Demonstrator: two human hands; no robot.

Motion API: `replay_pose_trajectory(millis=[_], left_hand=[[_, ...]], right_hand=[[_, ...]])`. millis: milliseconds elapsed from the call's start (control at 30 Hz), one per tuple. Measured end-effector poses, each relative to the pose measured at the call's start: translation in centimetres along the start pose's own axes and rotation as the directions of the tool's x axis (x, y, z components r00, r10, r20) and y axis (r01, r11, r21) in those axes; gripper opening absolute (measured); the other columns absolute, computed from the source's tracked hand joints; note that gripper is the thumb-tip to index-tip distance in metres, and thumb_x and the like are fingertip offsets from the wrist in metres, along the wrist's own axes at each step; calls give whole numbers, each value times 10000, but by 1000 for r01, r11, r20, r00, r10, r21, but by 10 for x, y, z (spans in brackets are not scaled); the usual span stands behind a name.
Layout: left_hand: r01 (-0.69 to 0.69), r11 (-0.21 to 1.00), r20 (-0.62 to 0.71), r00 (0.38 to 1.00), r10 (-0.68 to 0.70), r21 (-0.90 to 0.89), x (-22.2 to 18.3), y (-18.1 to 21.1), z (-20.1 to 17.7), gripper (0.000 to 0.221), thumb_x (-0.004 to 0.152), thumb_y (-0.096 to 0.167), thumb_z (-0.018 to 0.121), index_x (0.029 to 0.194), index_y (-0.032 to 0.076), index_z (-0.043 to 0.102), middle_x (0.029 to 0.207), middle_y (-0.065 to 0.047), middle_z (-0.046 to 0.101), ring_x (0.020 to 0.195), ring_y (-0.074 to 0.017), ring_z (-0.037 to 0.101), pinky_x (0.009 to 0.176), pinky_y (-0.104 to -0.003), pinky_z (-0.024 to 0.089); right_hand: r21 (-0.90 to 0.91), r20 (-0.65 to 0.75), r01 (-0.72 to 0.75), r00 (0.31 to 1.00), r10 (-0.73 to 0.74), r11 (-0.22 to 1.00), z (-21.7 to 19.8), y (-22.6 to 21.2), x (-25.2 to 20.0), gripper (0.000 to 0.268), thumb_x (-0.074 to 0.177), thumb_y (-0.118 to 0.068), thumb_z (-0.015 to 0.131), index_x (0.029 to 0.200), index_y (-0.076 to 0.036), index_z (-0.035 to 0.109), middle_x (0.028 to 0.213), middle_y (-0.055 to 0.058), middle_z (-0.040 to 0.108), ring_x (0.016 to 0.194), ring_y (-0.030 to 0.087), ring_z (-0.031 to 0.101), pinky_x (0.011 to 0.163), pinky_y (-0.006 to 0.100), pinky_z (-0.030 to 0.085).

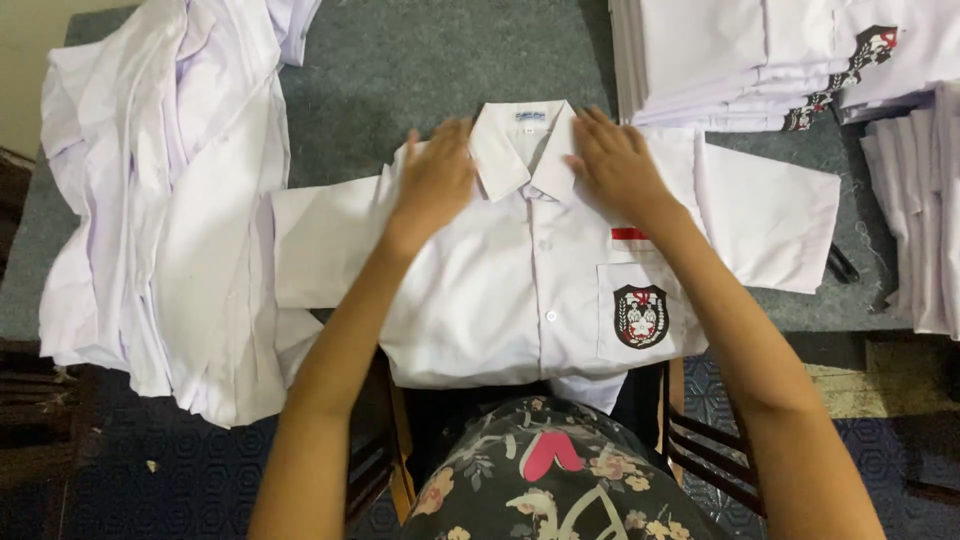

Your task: Trimming loose threads from a white school uniform shirt using scissors and then folding it neatly on a work table.

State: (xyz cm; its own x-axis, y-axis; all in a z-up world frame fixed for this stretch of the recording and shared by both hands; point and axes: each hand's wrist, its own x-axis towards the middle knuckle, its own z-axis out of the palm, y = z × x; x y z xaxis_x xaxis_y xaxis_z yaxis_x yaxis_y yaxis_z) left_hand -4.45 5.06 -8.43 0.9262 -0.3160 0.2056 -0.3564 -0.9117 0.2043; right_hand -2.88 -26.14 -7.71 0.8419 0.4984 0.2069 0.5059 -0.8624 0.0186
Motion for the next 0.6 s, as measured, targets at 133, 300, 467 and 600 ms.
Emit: replay_pose_trajectory(millis=[133, 300, 467, 600], left_hand=[[112, 988, -36, 993, -109, 104, -45, -50, -33, 510, 1063, 408, 482, 1512, 166, 508, 1396, -121, 598, 1288, -367, 573, 1066, -725, 314], [182, 951, -59, 977, -203, -250, -63, -80, -55, 399, 1120, 446, 432, 1290, 134, 612, 988, -53, 599, 1029, -320, 606, 935, -525, 463], [-2, 929, -186, 980, -72, -370, -41, -92, -45, 279, 1070, 402, 580, 980, 154, 669, 837, -11, 480, 888, -236, 569, 891, -424, 429], [165, 785, -17, 976, -218, -597, -40, -51, -89, 309, 1102, 431, 510, 1090, 136, 602, 928, -131, 641, 915, -343, 631, 840, -479, 462]], right_hand=[[-112, -187, 57, 979, -77, 992, -30, 41, -46, 460, 965, -197, 625, 1423, -163, 600, 1359, -1, 610, 1344, 187, 540, 1020, 374, 427], [80, -360, -28, 931, 55, 996, -20, 118, -82, 129, 1036, -143, 727, 1164, -161, 733, 1183, -12, 675, 1081, 257, 648, 855, 381, 521], [330, -93, -301, 933, 348, 895, -25, 133, -88, 407, 1205, -530, 530, 1339, -176, 678, 1318, 58, 566, 1221, 376, 559, 923, 576, 445], [382, -8, -343, 927, 374, 858, -29, 118, -75, 450, 1151, -519, 594, 1317, -102, 629, 1302, 123, 467, 1285, 412, 452, 1000, 706, 318]])
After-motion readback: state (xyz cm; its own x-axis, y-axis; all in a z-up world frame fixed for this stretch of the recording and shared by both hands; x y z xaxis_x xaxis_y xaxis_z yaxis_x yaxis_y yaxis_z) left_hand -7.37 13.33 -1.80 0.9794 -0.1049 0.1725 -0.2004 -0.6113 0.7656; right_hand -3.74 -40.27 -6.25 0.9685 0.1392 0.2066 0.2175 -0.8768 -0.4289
